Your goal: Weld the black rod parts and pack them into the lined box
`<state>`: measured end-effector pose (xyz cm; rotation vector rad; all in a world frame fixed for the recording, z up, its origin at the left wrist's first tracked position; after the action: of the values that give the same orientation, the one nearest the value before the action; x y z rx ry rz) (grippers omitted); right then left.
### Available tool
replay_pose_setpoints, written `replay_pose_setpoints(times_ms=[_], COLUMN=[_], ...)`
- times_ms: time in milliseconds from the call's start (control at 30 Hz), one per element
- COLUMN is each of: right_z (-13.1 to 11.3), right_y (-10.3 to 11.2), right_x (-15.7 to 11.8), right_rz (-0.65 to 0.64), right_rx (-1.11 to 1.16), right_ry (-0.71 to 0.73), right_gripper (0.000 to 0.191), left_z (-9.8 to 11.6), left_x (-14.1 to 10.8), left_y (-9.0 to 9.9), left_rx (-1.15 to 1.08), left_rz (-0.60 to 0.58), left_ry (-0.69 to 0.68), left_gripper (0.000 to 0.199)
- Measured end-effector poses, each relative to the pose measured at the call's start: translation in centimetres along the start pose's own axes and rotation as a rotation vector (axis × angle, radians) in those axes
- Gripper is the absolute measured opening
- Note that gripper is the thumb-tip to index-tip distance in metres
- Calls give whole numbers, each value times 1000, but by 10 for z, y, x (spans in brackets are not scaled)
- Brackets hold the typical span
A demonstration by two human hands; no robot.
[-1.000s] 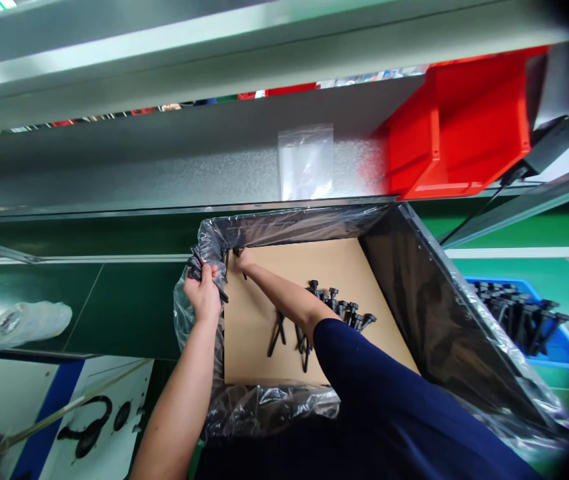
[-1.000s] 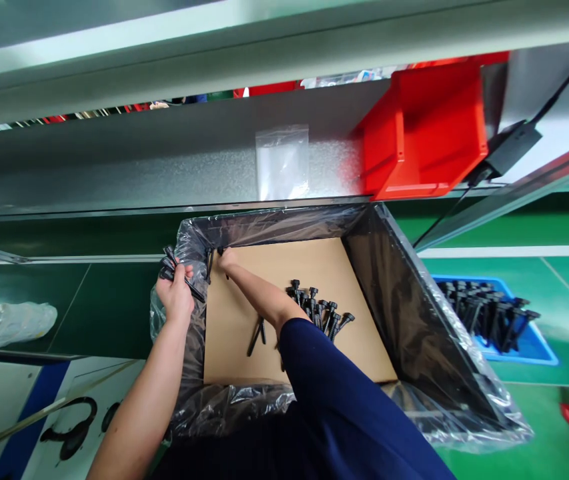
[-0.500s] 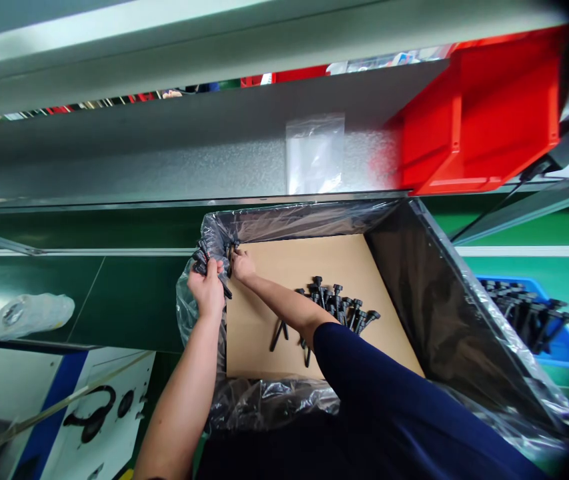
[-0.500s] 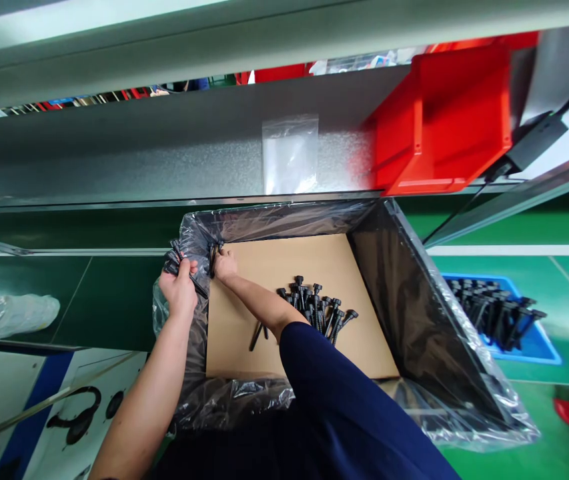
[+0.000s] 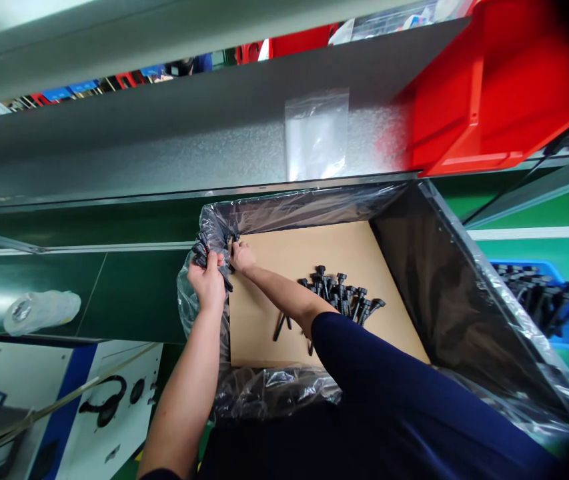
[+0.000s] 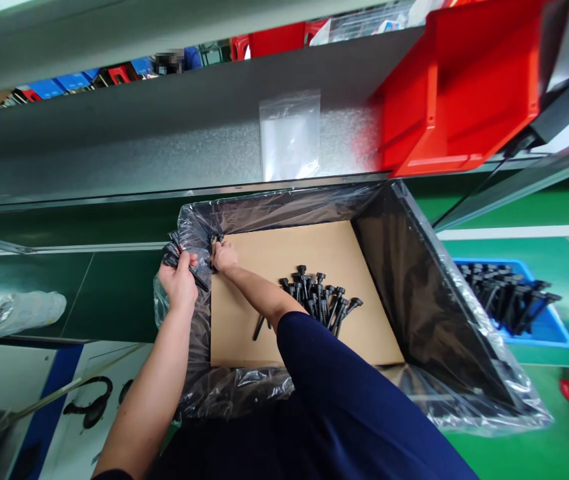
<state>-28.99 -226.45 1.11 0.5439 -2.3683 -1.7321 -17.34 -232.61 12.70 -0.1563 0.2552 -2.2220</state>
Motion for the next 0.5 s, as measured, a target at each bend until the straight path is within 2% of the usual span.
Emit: replay_pose_setpoints(times_ms=[267,367,500], right_z=[18,19,22], right_y=[-14,-17,-13], right_x=[16,20,24], right_rz=[16,22,1], right_rx=[198,306,466], right_ry=[11,-72,-269], right_gripper=[30,29,42], left_z=[3,3,5], left_x=[-2,-2,-3], left_y=[-2,-2,-3], left_rx=[28,60,47], left_rz=[-3,-3,-4], left_ry=[-5,-8,-5], left_gripper=[23,23,23])
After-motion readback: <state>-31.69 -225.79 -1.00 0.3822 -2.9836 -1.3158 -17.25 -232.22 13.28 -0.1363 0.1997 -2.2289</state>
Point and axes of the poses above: each hand's wrist, its own x-axis towards the middle knuckle, its own y-axis out of the back of the hand, z = x × y, the point moved 3 cm from there along x, towards the middle knuckle, and after that the axes turned 2 degrees about -x, right-handed, at the moved point
